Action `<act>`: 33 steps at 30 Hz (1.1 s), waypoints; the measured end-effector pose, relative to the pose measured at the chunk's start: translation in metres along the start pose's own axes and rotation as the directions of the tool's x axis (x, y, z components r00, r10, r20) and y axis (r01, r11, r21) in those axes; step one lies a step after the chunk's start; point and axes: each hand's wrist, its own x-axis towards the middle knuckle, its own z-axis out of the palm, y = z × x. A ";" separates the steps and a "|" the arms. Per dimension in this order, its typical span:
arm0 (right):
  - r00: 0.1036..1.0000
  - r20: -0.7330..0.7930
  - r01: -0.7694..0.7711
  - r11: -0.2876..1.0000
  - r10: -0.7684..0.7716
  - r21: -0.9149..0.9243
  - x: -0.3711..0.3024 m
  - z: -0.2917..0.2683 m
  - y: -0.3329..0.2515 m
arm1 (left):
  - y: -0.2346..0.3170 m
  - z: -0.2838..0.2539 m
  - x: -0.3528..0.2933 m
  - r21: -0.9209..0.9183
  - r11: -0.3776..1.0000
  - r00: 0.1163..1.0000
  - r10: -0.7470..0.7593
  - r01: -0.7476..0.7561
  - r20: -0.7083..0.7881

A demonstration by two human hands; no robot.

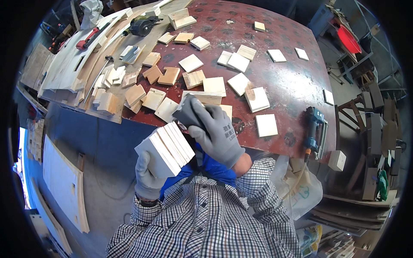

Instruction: The person assembles small wooden boxes by nailing pieces together with a nail gun, then sands the edges with a sanding block. They place finished boxes into a bag and continue assembling additional units on a cluttered workbench.

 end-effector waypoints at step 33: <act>0.894 0.339 -0.443 0.465 0.293 0.767 -0.030 -0.042 -0.024 | 0.037 0.008 0.015 0.270 0.929 0.967 0.231 -0.252 0.110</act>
